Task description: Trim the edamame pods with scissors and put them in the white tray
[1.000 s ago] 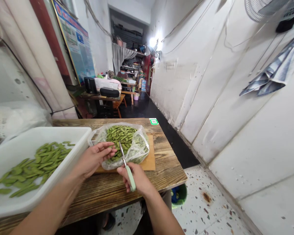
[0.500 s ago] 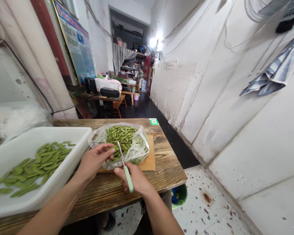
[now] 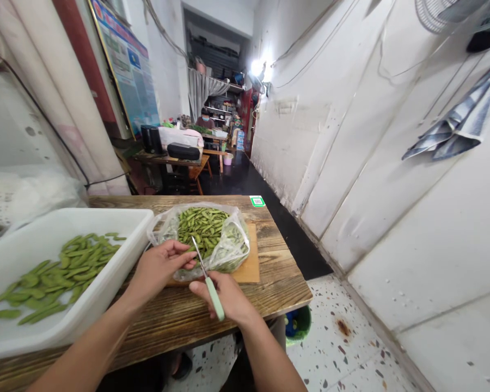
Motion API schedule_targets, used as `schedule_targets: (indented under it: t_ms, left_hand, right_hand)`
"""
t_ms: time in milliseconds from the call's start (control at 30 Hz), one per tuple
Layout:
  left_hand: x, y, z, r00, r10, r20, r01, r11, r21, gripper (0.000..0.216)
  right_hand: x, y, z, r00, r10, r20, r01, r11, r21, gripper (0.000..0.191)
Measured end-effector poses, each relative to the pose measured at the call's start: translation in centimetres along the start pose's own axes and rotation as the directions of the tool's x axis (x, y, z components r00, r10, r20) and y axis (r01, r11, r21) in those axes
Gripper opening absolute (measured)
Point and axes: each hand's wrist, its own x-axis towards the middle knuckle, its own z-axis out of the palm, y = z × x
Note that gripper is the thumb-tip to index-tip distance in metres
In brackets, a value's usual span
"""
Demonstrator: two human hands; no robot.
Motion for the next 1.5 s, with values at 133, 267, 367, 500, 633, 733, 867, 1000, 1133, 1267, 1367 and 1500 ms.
schedule_targets:
  t_ms: [133,267,367,500,633,733,867,1000,1133,1267,1367,1500]
  left_hand:
    - [-0.1,0.2,0.0,0.999,0.034,0.023,-0.035,0.999,0.041,0.030]
    - [-0.4,0.2,-0.1,0.998,0.055,0.037,-0.058,0.993,0.101,0.027]
    - [-0.5,-0.1,0.0,0.998,0.045,0.044,-0.051,0.989,0.139,0.028]
    - [-0.5,0.1,-1.3,0.995,0.090,-0.038,-0.078,0.966,0.246,0.029]
    - [-0.2,1.7,-5.9,0.814,0.420,-0.402,-0.008,0.699,0.715,0.028]
    - [0.4,2.7,-8.2,0.722,0.605,-0.335,0.065,0.422,0.904,0.033]
    - [1.9,2.1,-4.7,0.861,0.509,-0.017,-0.238,0.431,0.870,0.030]
    - [3.5,0.6,1.2,0.900,0.304,0.314,-0.427,0.464,0.776,0.025]
    - [4.5,0.0,3.3,0.932,0.170,0.321,-0.364,0.437,0.823,0.023]
    - [4.8,-0.4,3.0,0.956,0.122,0.267,-0.293,0.443,0.847,0.024]
    - [5.0,-0.7,3.1,0.952,0.116,0.283,-0.304,0.465,0.832,0.021]
    - [5.2,-0.5,3.7,0.957,0.101,0.273,-0.286,0.501,0.817,0.020]
  right_hand:
    - [-0.2,-0.1,-0.3,1.000,0.001,-0.005,-0.002,1.000,-0.031,0.051]
    - [-0.2,-0.2,-0.2,1.000,0.001,-0.011,-0.001,0.999,-0.041,0.048]
    - [0.0,-0.5,0.3,1.000,0.001,-0.011,-0.001,1.000,0.006,0.044]
    - [0.2,-0.6,0.8,0.999,0.038,-0.006,-0.037,0.995,0.088,0.043]
    - [0.3,-0.1,0.3,0.997,0.071,-0.041,-0.065,0.989,0.132,0.047]
    - [0.3,0.2,-0.3,0.991,0.051,-0.123,-0.031,0.986,0.162,0.048]
    - [0.2,0.1,-0.6,0.982,0.038,-0.185,-0.001,0.981,0.194,0.050]
    - [-0.2,0.2,-0.6,0.985,0.036,-0.169,-0.002,0.980,0.199,0.052]
    - [-0.6,0.5,-0.9,0.982,0.056,-0.178,-0.019,0.979,0.202,0.054]
    - [-0.5,0.6,-1.1,0.984,0.066,-0.166,-0.031,0.978,0.205,0.053]
    - [-0.3,0.6,-0.8,0.985,0.060,-0.161,-0.027,0.979,0.200,0.052]
    - [-0.2,0.5,-0.4,0.988,0.047,-0.146,-0.018,0.981,0.191,0.051]
